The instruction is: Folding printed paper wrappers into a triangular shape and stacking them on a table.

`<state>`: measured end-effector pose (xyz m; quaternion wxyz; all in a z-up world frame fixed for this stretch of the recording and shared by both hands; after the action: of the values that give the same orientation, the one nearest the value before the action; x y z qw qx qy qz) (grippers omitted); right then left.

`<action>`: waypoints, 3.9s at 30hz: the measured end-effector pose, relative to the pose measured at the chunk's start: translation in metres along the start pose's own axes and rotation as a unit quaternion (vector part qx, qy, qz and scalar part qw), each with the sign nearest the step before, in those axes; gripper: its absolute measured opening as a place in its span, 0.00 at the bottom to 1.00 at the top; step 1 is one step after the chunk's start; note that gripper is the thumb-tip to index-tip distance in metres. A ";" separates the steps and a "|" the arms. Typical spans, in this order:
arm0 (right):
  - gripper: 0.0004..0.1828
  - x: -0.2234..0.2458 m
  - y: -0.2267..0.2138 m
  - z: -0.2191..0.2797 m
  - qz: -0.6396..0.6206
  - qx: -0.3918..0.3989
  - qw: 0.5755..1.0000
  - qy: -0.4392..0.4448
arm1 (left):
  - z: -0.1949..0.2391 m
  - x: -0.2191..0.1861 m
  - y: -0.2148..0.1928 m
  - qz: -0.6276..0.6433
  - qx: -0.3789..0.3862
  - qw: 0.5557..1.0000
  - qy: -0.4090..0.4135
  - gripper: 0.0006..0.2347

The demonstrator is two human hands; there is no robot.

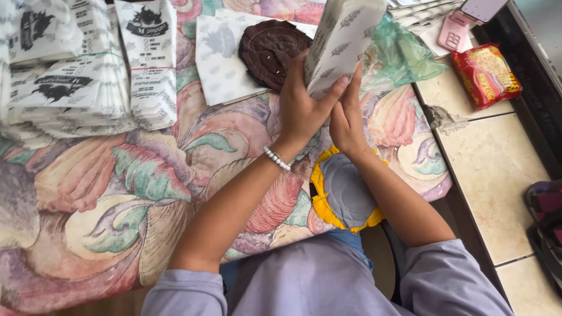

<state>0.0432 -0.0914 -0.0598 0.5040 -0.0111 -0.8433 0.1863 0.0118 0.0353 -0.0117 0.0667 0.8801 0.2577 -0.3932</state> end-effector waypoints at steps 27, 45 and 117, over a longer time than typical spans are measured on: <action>0.36 0.097 0.043 -0.011 -0.140 0.348 0.917 0.133 | 0.044 -0.036 -0.129 0.351 0.053 0.898 -0.261 0.29; 0.31 -0.064 -0.118 -0.054 0.364 0.479 0.721 0.345 | 0.043 0.043 -0.162 -0.097 0.306 0.911 -0.258 0.11; 0.78 -0.023 -0.127 0.000 0.544 0.355 0.753 0.106 | 0.088 0.028 -0.181 -0.193 0.438 0.875 -0.073 0.15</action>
<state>0.0765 -0.2145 -0.0379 0.3714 -0.3079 -0.5096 0.7124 -0.1216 0.1742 -0.0766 -0.3844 0.7210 0.2179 -0.5338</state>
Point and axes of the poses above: each hand's wrist, its own z-axis away from the middle knuckle, its own y-axis out of the palm, x = y × z, the point moved 6 cm from there along -z, towards the middle knuckle, and after that the axes turned 3 degrees about y, right-handed, at the moved point
